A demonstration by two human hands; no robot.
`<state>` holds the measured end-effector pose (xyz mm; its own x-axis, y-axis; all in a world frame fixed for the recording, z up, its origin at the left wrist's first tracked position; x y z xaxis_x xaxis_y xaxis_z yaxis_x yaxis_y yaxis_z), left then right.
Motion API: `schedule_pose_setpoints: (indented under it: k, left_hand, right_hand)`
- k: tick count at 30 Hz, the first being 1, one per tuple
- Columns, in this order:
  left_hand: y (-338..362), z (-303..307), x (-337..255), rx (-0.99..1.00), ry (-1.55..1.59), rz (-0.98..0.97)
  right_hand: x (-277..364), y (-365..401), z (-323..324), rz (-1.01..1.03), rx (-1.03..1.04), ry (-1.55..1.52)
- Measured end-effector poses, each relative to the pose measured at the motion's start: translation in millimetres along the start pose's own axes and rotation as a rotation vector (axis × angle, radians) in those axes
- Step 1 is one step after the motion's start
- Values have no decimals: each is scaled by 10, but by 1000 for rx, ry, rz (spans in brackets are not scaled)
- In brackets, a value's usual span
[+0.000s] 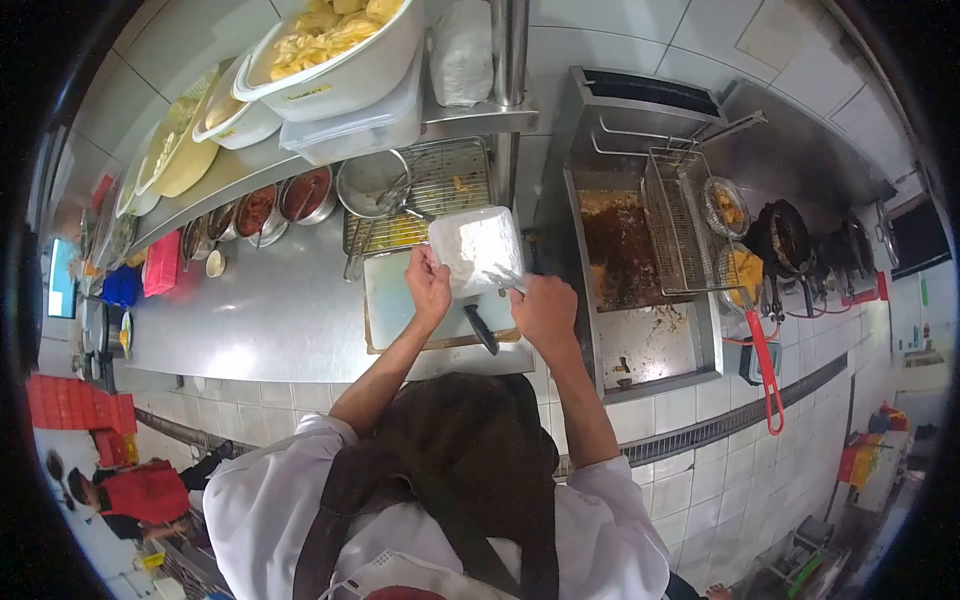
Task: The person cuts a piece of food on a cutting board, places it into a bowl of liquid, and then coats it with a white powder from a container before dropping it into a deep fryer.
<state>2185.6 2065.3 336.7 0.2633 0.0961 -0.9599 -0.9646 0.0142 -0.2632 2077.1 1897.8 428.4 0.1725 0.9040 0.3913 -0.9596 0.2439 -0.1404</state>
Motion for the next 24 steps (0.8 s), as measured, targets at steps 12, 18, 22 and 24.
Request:
schedule_pose_setpoints:
  k: [12, 18, 22, 24]
  left_hand:
    - [-7, 139, 7, -45, 89, 13]
    - [-22, 177, 76, -82, 69, 48]
    - [-215, 134, 44, -160, 131, 21]
    - [-247, 149, 62, -171, 99, 29]
  right_hand:
    - [364, -461, -517, 170, 17, -36]
    - [379, -424, -413, 181, 107, -47]
    - [364, -475, -288, 102, 132, -78]
    - [305, -507, -270, 108, 92, -123]
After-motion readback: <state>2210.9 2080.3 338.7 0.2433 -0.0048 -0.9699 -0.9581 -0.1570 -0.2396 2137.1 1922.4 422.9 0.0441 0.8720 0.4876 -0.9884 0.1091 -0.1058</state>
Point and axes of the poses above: each hand's wrist, its own y-axis away from the middle knuckle, its own z-axis out of the back of the hand, x = y × z, the point moved 2 cm from there along -y, towards the middle knuckle, and after that the axes turned 1 degree about z, right-handed, at the moved point
